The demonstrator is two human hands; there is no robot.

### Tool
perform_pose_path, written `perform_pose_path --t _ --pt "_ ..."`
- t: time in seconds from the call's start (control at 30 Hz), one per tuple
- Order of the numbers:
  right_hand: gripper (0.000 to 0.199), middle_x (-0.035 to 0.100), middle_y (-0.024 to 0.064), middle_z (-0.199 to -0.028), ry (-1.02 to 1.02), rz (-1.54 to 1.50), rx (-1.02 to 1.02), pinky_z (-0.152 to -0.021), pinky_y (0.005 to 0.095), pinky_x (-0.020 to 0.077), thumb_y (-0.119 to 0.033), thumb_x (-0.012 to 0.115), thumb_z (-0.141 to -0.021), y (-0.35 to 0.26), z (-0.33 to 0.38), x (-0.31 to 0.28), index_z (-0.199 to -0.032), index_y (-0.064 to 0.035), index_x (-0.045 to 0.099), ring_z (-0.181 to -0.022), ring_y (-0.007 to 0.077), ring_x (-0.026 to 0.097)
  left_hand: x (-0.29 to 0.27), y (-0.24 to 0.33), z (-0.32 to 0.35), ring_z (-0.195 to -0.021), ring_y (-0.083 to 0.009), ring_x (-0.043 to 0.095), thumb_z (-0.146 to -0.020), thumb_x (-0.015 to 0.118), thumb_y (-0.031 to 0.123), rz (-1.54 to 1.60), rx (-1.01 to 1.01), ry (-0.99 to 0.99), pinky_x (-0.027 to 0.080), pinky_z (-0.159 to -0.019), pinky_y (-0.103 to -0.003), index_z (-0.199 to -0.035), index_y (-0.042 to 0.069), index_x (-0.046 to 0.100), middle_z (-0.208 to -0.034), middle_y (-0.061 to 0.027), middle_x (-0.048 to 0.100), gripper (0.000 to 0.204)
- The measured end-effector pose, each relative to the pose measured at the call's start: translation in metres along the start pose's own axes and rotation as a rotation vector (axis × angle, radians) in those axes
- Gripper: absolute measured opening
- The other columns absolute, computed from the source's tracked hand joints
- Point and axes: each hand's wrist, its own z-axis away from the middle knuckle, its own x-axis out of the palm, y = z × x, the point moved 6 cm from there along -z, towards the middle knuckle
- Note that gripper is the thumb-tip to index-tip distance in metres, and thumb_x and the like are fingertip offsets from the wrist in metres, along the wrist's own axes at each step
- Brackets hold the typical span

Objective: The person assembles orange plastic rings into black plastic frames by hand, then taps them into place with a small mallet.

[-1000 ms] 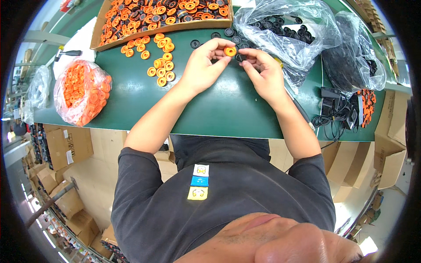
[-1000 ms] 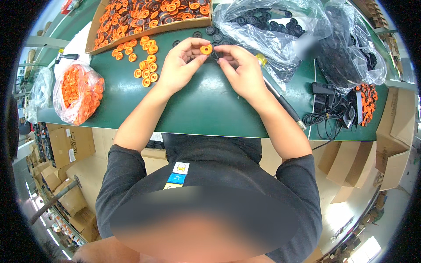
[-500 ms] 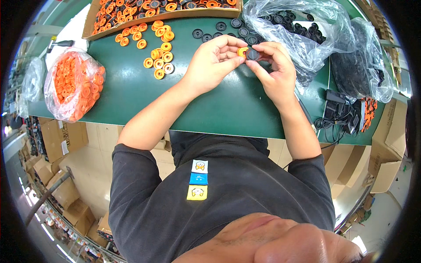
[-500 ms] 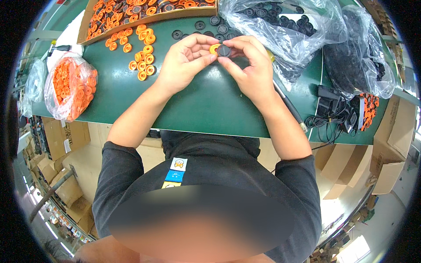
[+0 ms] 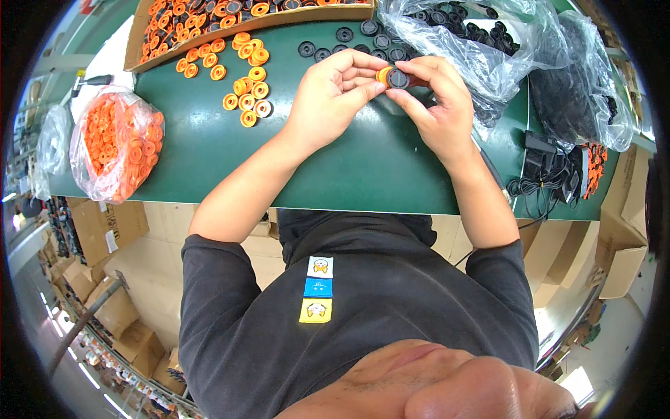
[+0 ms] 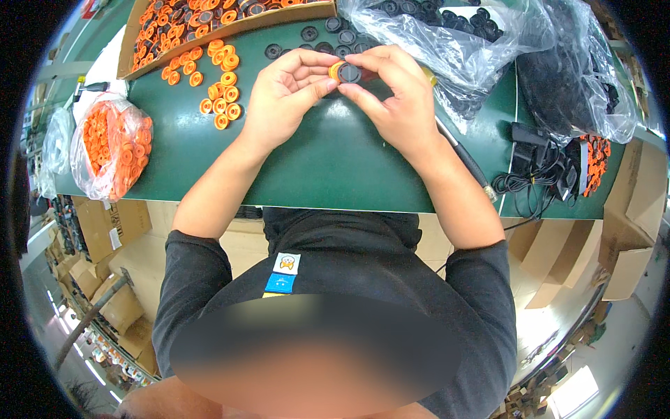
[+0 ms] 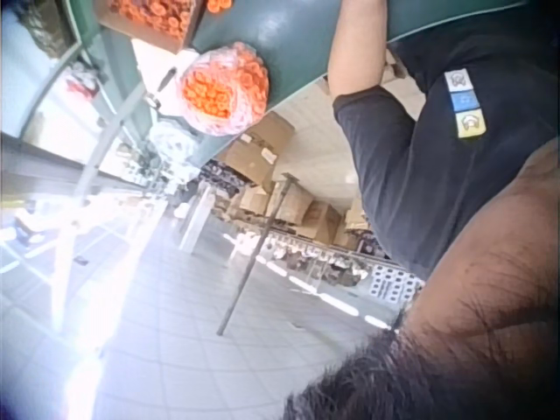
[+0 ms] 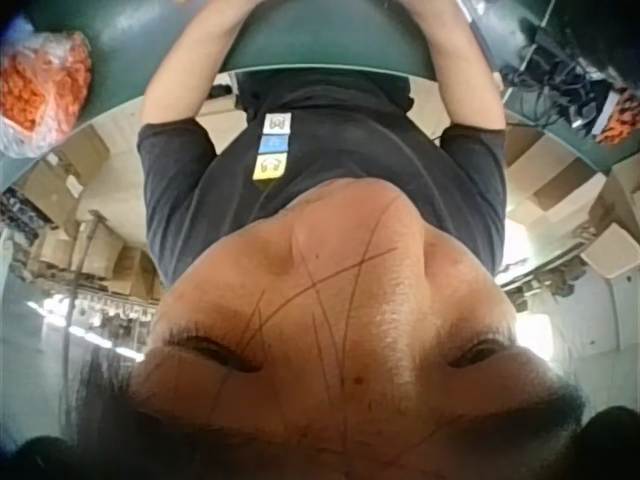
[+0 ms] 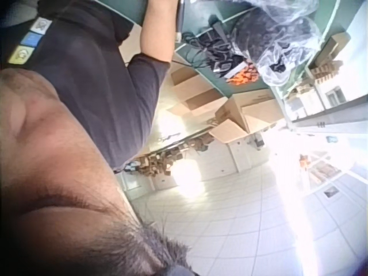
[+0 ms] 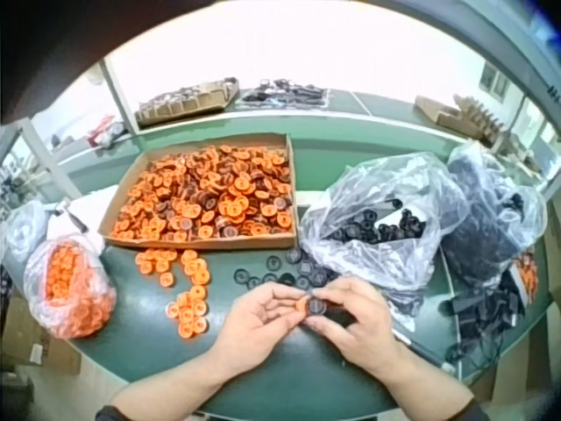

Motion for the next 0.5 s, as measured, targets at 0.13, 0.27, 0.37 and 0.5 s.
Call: perform_pose_path --t 0.13,0.27,0.37,0.5 --pt "0.037 0.067 0.0100 -0.100 0.002 0.015 -0.042 -0.076 0.0304 0.0539 -0.004 0.083 -0.075 -0.0029 -0.0005 0.0000 -0.110 -0.0032 0.071 -0.084 0.0196 0.066 0.0025 0.0030 0.0027 -0.101 -0.0139 0.066 -0.094 0.062 -0.003 0.018 -0.028 0.010 0.053 -0.092 -0.026 -0.118 -0.005 0.059 -0.109 -0.0119 0.069 0.025" --pt "0.037 0.067 0.0107 -0.101 -0.008 0.063 -0.089 -0.076 0.0306 0.0540 -0.005 0.083 -0.075 -0.0066 -0.0023 -0.0015 -0.109 -0.0024 0.071 -0.085 0.0206 0.066 0.0040 0.0005 0.0033 -0.101 -0.0137 0.066 -0.094 0.062 -0.004 0.000 -0.012 -0.001 0.053 -0.091 -0.026 -0.118 -0.005 0.059 -0.109 -0.0121 0.068 0.024" --pt "0.036 0.067 0.0112 -0.101 -0.008 0.045 -0.069 -0.077 0.0310 0.0541 -0.006 0.083 -0.075 -0.0045 -0.0011 -0.0011 -0.109 -0.0017 0.071 -0.086 0.0221 0.067 0.0042 -0.0012 0.0030 -0.101 -0.0136 0.065 -0.095 0.061 -0.003 0.038 -0.025 -0.010 0.052 -0.092 -0.026 -0.118 -0.005 0.059 -0.110 -0.0123 0.068 0.024" --pt "0.035 0.067 0.0117 -0.101 -0.017 0.047 -0.071 -0.078 0.0319 0.0543 -0.008 0.083 -0.075 -0.0049 -0.0012 -0.0007 -0.108 -0.0014 0.070 -0.088 0.0240 0.067 0.0057 0.0019 0.0047 -0.102 -0.0138 0.065 -0.095 0.059 -0.003 -0.020 -0.008 0.000 0.052 -0.092 -0.026 -0.119 -0.006 0.058 -0.110 -0.0124 0.068 0.024"
